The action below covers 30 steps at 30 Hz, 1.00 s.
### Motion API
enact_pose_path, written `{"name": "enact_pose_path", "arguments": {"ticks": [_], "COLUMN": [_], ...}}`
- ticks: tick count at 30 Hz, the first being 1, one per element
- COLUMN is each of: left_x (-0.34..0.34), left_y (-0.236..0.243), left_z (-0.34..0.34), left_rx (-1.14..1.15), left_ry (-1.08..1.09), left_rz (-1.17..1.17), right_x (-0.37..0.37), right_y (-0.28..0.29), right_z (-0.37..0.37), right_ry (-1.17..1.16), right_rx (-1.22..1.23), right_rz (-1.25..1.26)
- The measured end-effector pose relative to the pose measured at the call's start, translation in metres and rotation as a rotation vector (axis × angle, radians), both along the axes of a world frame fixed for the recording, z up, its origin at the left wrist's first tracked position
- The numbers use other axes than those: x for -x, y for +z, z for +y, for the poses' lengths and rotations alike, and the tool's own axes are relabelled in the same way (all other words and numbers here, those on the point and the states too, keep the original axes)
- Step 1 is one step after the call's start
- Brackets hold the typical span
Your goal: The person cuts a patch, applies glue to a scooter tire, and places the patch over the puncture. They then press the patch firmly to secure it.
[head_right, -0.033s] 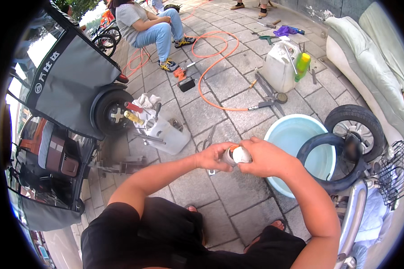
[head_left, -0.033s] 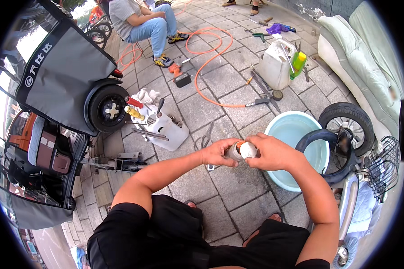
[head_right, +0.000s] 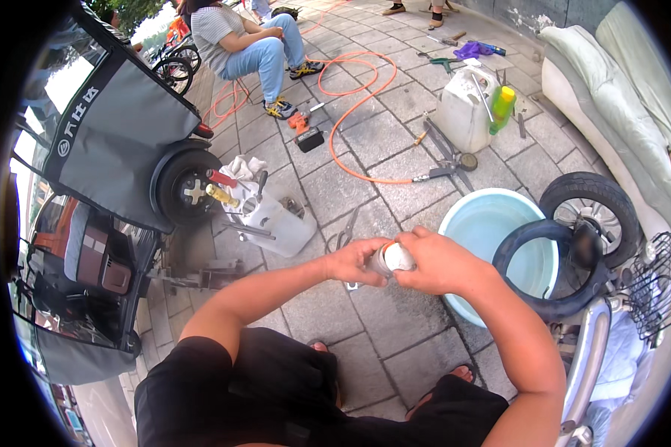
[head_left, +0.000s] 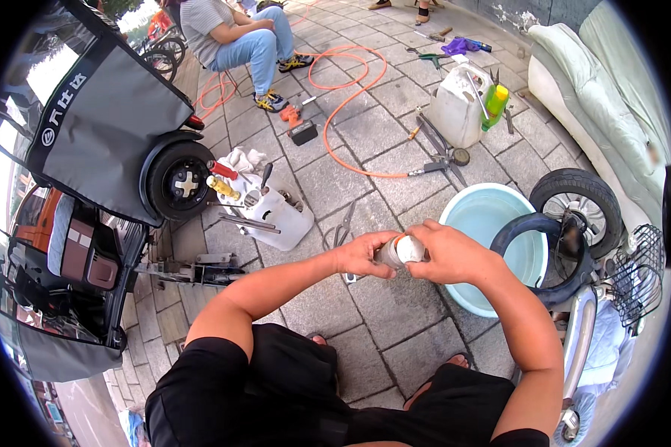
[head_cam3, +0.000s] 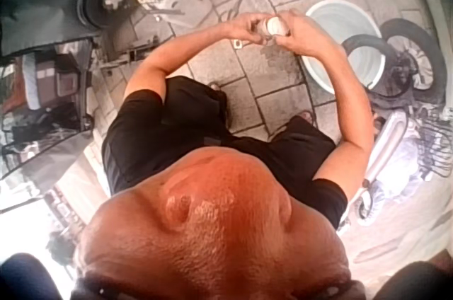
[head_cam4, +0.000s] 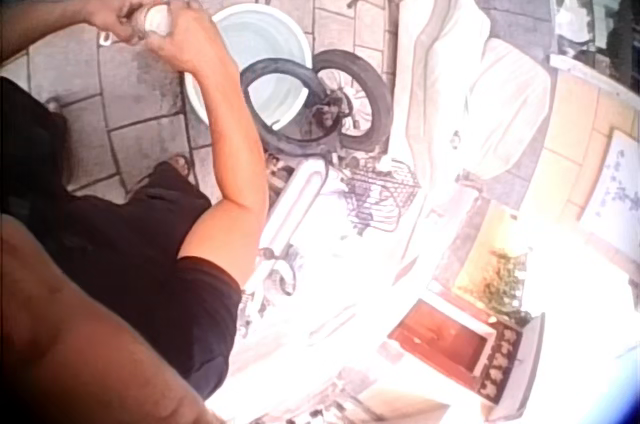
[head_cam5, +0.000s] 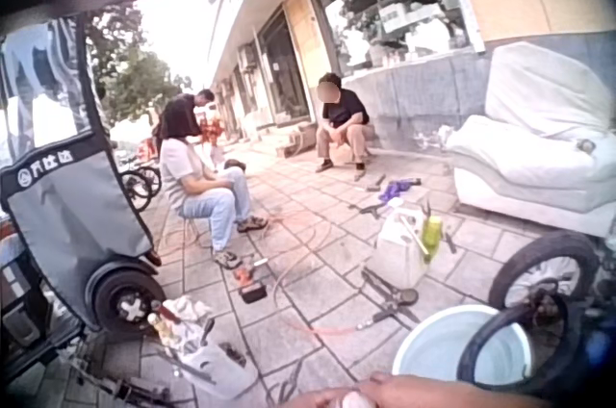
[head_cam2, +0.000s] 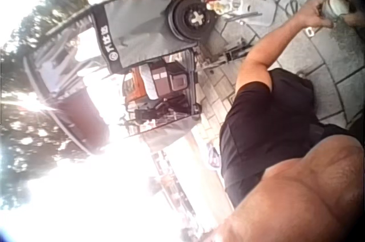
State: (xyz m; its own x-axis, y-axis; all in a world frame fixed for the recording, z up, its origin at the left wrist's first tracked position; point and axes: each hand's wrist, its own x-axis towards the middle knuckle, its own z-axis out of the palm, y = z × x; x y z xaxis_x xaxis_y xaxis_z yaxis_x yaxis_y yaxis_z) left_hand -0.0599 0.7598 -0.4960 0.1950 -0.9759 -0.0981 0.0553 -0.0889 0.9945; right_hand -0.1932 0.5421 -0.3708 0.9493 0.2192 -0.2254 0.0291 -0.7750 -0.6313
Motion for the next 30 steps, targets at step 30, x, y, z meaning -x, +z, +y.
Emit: {"name": "enact_pose_path", "arguments": {"ticks": [30], "left_x": [-0.036], "left_y": [0.030], "left_z": [0.007], "left_rx": [-0.196], "left_ry": [-0.352], "left_rz": [0.234], "right_x": [0.007], "right_y": [-0.003], "right_z": [-0.003], "right_ry": [0.096], "right_rx": [-0.197], "right_rz": [-0.124]}}
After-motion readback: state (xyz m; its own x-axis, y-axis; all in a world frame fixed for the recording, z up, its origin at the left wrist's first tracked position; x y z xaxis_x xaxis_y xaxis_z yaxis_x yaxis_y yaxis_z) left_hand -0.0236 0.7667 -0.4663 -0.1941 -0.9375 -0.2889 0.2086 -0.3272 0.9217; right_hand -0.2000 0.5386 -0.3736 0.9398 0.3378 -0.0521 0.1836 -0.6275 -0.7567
